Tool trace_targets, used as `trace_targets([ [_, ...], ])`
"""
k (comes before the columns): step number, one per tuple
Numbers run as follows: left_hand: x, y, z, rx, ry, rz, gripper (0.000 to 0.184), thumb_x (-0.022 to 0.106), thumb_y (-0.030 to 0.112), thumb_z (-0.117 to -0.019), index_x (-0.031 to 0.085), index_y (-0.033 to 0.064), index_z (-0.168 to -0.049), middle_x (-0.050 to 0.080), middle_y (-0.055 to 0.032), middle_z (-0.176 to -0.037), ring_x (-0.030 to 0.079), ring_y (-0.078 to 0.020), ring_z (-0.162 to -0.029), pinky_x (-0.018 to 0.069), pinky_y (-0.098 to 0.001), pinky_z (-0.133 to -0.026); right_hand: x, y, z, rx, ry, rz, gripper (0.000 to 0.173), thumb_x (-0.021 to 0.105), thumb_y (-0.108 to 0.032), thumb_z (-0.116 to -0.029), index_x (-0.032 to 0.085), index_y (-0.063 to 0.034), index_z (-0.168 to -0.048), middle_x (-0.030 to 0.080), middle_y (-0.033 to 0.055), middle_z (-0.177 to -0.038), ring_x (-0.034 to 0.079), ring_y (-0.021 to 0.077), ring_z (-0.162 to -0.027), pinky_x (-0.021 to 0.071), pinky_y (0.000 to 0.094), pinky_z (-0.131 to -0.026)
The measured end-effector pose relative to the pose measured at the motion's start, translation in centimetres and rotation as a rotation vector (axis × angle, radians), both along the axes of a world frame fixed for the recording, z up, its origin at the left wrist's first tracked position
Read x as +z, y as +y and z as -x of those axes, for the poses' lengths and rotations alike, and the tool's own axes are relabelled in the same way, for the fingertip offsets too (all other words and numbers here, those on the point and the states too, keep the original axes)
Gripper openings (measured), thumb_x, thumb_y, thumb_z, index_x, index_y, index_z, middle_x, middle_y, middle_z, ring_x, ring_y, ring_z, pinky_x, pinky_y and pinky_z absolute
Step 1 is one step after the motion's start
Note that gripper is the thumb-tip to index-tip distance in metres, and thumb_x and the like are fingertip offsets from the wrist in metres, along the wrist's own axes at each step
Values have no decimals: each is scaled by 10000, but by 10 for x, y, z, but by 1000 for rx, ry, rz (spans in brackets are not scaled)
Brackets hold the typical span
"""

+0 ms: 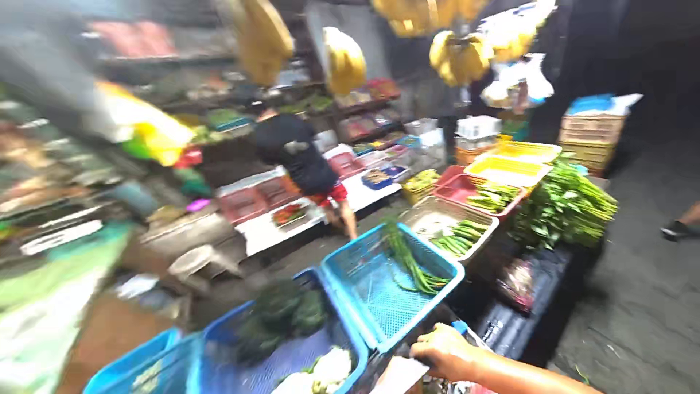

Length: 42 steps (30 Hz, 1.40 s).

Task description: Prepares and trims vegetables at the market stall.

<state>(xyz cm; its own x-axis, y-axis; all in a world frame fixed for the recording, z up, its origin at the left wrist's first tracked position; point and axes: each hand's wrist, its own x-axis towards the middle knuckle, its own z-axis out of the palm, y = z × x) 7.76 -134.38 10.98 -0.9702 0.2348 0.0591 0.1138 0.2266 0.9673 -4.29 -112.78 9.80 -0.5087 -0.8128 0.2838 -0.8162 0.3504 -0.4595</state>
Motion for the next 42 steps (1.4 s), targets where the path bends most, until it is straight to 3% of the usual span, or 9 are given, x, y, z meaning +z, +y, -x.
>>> trace_targets([
  [3,8,5,0,52,-163,-86,414,714,36,-870,605,-47,-1262,688,-54,-1140,636,-61,-1069,523,-273,-986,-4,-3,1,42,-29,44,243,770,-221,-862,724,-152,-1090,754,66,-958,727,250,-882,553,534,-807],
  [7,-14,-7,-5,139,-221,-230,513,754,90,-824,591,20,-1305,689,-5,-1155,644,-62,-1074,537,-298,-981,5,-10,9,63,-52,39,250,750,-217,-870,740,-159,-1113,767,39,-1013,727,218,-952,538,542,-888],
  [10,-3,-5,-17,354,-301,-211,577,819,278,-718,662,14,-1207,736,-41,-1046,696,-113,-958,585,-351,-883,12,-6,21,50,41,10,272,754,-197,-845,737,-141,-1111,769,64,-1008,734,258,-948,547,571,-876],
  [13,5,-13,-14,284,-191,-371,644,756,181,-806,539,27,-1392,676,-44,-1241,652,-119,-1103,556,-334,-965,16,-6,25,43,-28,5,264,734,-217,-865,738,-118,-1110,769,84,-1015,735,276,-956,542,586,-882],
  [17,7,-8,-10,442,-238,-690,516,685,47,-786,540,6,-1280,732,-96,-1018,723,-181,-888,621,-378,-807,25,-10,24,-22,-318,-100,319,686,-251,-900,719,-127,-1192,747,103,-1067,705,279,-1027,536,571,-924],
  [22,-1,-3,-1,386,-210,-608,413,575,8,-852,522,-29,-1260,704,-103,-1058,704,-176,-926,604,-369,-847,22,-18,16,39,-680,-11,527,816,-388,-839,682,-64,-1233,705,89,-1138,660,150,-1018,542,393,-939],
  [25,1,5,5,397,-217,-515,372,560,-2,-832,595,3,-1203,687,-66,-1058,684,-138,-921,595,-331,-835,23,-26,12,42,-772,15,568,857,-330,-807,656,-44,-1255,686,97,-1143,648,136,-1018,538,354,-938],
  [32,-6,6,9,450,-242,-541,386,546,-31,-862,660,6,-1229,712,-104,-1079,694,-151,-906,599,-326,-821,25,-20,25,75,-931,47,435,799,-85,-864,655,-50,-1273,698,93,-1108,672,122,-966,568,329,-892],
  [42,-12,10,17,425,-277,-425,322,546,-75,-869,672,-7,-1157,713,-93,-1037,686,-144,-913,588,-327,-833,21,-10,35,52,-818,-66,315,727,-134,-907,707,-83,-1217,717,87,-1081,674,149,-963,555,405,-885],
])
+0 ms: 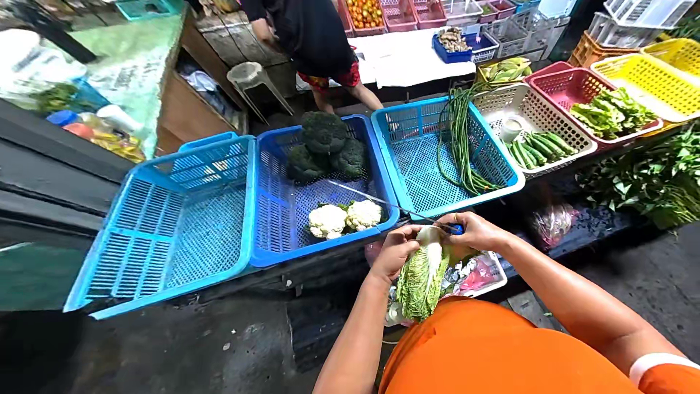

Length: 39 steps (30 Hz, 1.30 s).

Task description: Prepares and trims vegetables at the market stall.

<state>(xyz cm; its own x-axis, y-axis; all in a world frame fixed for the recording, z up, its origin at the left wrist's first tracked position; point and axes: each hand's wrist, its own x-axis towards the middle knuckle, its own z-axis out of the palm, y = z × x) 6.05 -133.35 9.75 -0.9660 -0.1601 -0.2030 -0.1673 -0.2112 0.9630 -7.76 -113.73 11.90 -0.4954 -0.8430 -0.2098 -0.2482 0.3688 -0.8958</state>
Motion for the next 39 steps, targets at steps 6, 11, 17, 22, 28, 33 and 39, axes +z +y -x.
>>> trace_targets([
  [6,-2,6,4,56,-6,91,400,535,-32,-864,659,26,-1240,707,-94,-1076,683,-157,-937,583,-334,-830,0,4,2,21,-186,3,449,817,-199,-861,655,-63,-1257,694,95,-1069,668,135,-926,570,351,-852],
  [11,-7,7,2,64,61,68,381,488,-61,-859,646,-10,-1201,705,-86,-1068,681,-143,-955,580,-323,-859,2,7,-2,75,-186,-39,563,808,-78,-841,592,-94,-1361,680,125,-1142,666,159,-951,565,373,-855],
  [17,-11,12,2,-164,-88,30,299,409,70,-1053,638,-10,-1229,715,-70,-1043,691,-140,-930,588,-346,-864,3,17,-2,150,-241,0,532,783,-56,-860,603,-70,-1361,687,105,-1131,661,111,-936,563,326,-857],
  [22,-24,11,2,-213,-62,-131,296,438,148,-966,698,67,-1082,742,-2,-896,706,-84,-800,604,-297,-752,4,32,4,178,-9,-48,452,701,-111,-935,624,-90,-1380,690,135,-1215,662,189,-1053,531,429,-953],
  [28,-31,-3,-7,-365,-26,-323,336,607,348,-866,754,104,-1046,755,-61,-910,729,-166,-813,618,-374,-748,-11,46,27,43,203,-163,346,737,-170,-937,677,-74,-1263,717,164,-1081,687,293,-990,537,552,-923],
  [33,-24,-4,-9,-60,74,-598,496,255,301,-970,679,55,-1050,735,-137,-912,716,-243,-828,596,-380,-738,8,32,25,0,215,-98,404,814,-225,-888,704,-102,-1257,716,104,-1165,681,233,-1062,535,508,-982],
  [39,-5,-8,-8,298,406,-848,725,299,692,-1001,602,153,-1380,717,-152,-1176,712,-327,-1059,590,-534,-893,32,8,65,-204,468,-253,447,770,-400,-915,687,-103,-1239,718,172,-1072,686,380,-1007,521,667,-877],
])
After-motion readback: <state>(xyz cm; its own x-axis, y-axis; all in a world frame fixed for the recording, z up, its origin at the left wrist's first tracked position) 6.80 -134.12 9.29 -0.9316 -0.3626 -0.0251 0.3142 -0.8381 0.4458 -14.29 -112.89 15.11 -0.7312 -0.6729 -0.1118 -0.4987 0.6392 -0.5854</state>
